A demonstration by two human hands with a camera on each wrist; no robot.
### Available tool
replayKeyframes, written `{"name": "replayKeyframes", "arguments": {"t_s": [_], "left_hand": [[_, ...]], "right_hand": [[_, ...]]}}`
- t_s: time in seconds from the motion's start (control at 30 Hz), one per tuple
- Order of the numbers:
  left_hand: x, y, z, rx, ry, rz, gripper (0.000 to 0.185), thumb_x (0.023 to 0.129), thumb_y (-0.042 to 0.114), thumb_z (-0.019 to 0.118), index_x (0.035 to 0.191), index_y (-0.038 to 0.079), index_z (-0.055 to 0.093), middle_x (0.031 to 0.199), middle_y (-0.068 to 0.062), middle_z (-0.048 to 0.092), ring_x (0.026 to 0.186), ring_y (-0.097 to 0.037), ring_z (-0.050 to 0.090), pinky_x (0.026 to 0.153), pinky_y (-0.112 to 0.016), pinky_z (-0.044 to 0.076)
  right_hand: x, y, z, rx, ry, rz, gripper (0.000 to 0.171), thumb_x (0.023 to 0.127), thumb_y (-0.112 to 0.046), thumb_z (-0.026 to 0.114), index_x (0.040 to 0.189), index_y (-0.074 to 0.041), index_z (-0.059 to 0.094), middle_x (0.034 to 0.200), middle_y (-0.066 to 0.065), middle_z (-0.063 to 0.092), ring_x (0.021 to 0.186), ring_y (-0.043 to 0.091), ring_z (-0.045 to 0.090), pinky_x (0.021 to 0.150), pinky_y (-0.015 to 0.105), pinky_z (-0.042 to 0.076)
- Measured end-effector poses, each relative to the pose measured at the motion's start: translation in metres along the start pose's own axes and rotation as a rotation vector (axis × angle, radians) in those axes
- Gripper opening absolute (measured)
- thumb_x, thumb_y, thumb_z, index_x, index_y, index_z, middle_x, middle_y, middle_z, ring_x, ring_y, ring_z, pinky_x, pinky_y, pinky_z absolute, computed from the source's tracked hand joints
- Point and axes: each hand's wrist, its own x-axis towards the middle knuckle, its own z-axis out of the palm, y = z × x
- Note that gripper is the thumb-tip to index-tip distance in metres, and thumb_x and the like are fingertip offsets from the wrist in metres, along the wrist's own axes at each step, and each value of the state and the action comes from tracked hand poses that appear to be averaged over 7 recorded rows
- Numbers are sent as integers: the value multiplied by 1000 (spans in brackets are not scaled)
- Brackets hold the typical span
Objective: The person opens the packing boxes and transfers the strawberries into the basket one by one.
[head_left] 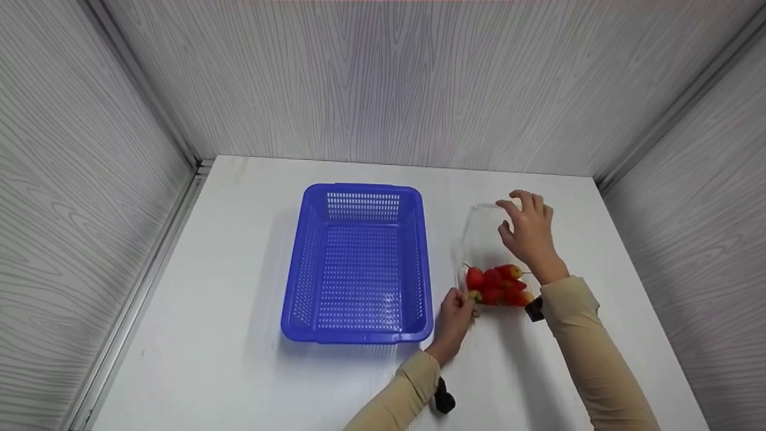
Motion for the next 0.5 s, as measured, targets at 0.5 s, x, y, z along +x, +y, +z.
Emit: {"name": "replayKeyframes", "arguments": {"t_s": [0.5], "left_hand": [[-1, -9, -4, 43, -29, 82, 17, 94, 10, 61, 83, 13, 48, 75, -1, 63, 70, -16, 65, 64, -31, 48]], "right_hand": [[26, 32, 53, 35, -233, 62, 52, 90, 1, 53, 142, -3, 49, 140, 25, 46, 134, 42, 36, 106, 62, 19]]}}
